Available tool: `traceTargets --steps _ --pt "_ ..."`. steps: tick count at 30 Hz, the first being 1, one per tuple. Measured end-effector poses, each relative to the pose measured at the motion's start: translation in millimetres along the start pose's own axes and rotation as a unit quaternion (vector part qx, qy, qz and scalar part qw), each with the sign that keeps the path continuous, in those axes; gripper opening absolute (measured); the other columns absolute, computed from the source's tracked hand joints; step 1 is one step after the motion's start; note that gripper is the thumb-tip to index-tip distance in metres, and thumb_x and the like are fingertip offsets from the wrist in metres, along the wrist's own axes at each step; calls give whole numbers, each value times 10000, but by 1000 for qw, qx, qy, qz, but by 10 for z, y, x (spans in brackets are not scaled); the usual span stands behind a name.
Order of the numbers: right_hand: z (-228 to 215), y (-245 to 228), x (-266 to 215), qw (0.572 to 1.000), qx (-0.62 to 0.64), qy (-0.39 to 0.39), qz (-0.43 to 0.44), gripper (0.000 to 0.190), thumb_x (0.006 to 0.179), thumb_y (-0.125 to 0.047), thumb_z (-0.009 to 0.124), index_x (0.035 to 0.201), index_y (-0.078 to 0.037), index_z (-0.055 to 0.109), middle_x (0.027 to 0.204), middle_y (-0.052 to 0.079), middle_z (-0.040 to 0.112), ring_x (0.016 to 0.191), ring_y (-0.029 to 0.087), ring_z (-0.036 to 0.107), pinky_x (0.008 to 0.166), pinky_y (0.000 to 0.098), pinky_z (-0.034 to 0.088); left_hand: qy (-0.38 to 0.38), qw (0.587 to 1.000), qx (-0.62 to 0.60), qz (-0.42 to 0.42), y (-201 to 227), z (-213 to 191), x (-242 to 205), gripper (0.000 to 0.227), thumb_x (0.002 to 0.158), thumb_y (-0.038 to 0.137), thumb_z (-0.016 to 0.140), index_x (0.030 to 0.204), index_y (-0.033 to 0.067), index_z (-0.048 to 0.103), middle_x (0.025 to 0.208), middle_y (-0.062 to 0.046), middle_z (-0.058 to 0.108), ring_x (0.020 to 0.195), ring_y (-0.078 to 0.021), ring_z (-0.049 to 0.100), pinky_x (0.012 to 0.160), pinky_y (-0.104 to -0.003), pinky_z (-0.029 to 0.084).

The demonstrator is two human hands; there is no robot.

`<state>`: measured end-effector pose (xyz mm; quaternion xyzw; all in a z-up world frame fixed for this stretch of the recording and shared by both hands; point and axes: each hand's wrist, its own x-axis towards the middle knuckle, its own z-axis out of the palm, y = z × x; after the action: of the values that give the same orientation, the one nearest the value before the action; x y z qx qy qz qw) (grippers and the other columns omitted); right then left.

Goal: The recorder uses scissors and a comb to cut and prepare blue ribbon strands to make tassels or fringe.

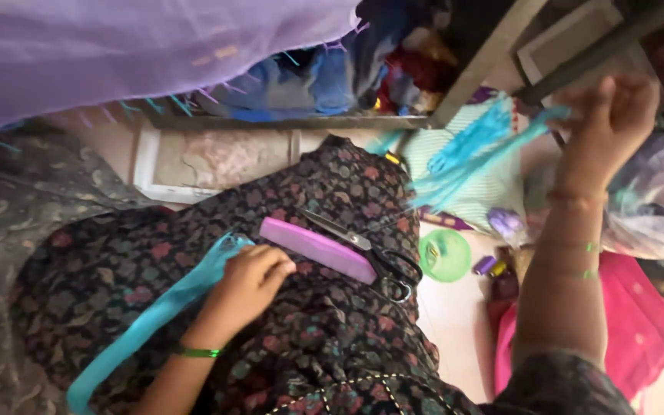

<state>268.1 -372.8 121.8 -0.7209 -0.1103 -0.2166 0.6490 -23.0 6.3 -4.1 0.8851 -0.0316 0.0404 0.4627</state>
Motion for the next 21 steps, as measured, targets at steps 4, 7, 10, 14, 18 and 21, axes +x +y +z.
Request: traceTargets --steps 4,7,10,14,18,21 --pt "-420 1188 514 968 -207 -42 -134 113 1043 46 694 1137 -16 701 1060 82 711 904 184 704 658 296 578 61 998 3 12 117 -143 136 182 899 217 717 861 42 688 883 -125 714 875 -344 659 781 -449 497" --pt "-422 1719 312 899 -378 -78 -206 213 883 40 788 1072 -59 781 1014 143 728 905 283 712 756 384 582 82 996 5 20 186 -171 168 188 923 217 710 893 33 687 918 -133 712 913 -347 656 822 -444 493" --pt "-349 1878 -155 889 -399 -137 -178 237 838 12 819 1065 -42 777 978 172 726 868 293 706 760 394 560 83 996 10 17 174 -181 142 188 941 215 702 914 29 686 944 -128 709 956 -345 651 862 -437 489" --pt "-444 1470 -890 904 -357 -183 150 133 991 -77 680 1005 -23 800 796 117 744 630 197 646 580 346 502 81 996 18 20 64 -219 100 170 955 204 690 940 35 690 972 -118 710 1014 -335 655 914 -428 485" --pt "-657 1722 -1453 796 -369 -402 262 165 914 -157 640 916 -57 771 753 77 755 575 177 699 514 344 549 65 998 14 3 80 -228 206 165 950 200 693 948 35 694 978 -121 712 999 -331 656 909 -422 488" --pt "-721 2325 -1923 543 -585 -572 191 278 975 -242 611 886 -58 800 800 128 790 690 234 768 693 363 575 49 999 0 9 145 -185 312 161 941 194 696 942 33 691 978 -119 717 980 -331 655 892 -416 491"
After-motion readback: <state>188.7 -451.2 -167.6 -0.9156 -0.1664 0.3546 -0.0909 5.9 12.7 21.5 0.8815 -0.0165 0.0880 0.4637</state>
